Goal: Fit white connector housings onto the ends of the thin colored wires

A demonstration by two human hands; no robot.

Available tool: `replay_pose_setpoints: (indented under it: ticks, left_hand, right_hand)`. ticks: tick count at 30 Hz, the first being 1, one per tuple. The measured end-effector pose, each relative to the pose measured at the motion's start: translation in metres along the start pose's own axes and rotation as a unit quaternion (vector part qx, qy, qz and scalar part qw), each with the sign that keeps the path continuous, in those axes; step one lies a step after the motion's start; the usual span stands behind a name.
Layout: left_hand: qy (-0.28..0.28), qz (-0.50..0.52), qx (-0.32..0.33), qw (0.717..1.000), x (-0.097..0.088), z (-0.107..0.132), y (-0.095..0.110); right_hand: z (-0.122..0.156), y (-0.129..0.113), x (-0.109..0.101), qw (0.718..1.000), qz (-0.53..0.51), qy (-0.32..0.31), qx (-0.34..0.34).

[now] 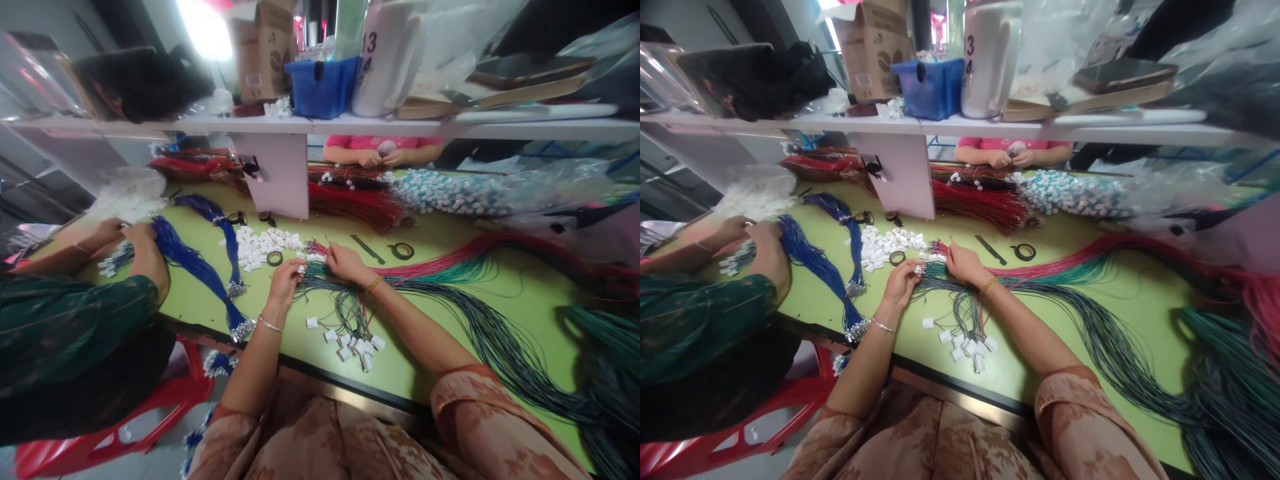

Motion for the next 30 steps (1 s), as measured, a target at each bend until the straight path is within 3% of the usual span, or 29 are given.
replay_pose_setpoints:
  ticks: [3,6,9,20,30]
  left_hand:
    - [-0.003,0.018,0.014,1.0,0.004,0.001,0.001]
    - [-0.011,0.042,0.031,0.999,0.008,0.002,0.001]
    - [-0.023,0.057,0.049,0.997,0.012,0.002,0.001]
    - [-0.054,0.078,0.071,0.993,0.017,0.002,-0.001]
    - [-0.042,0.027,0.097,0.994,0.017,0.003,0.001]
  right_hand:
    - [0.001,-0.012,-0.013,0.989,-0.125,0.032,-0.072]
    - [0.002,-0.036,-0.025,0.957,-0.232,0.044,-0.169]
    - [0.004,-0.052,-0.028,0.934,-0.288,0.036,-0.207]
    - [0.019,-0.041,-0.011,0.937,-0.299,0.002,-0.178]
    - [0.016,-0.032,-0.001,0.922,-0.357,-0.01,-0.149]
Point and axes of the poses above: each hand's wrist, its own z-axis away from the middle knuckle, its own x-axis out of the palm, y = z × x, the point moved 8 cm from there along -z, towards the middle knuckle, and after that the axes turned 13 degrees about -y, right-handed, at the moved point
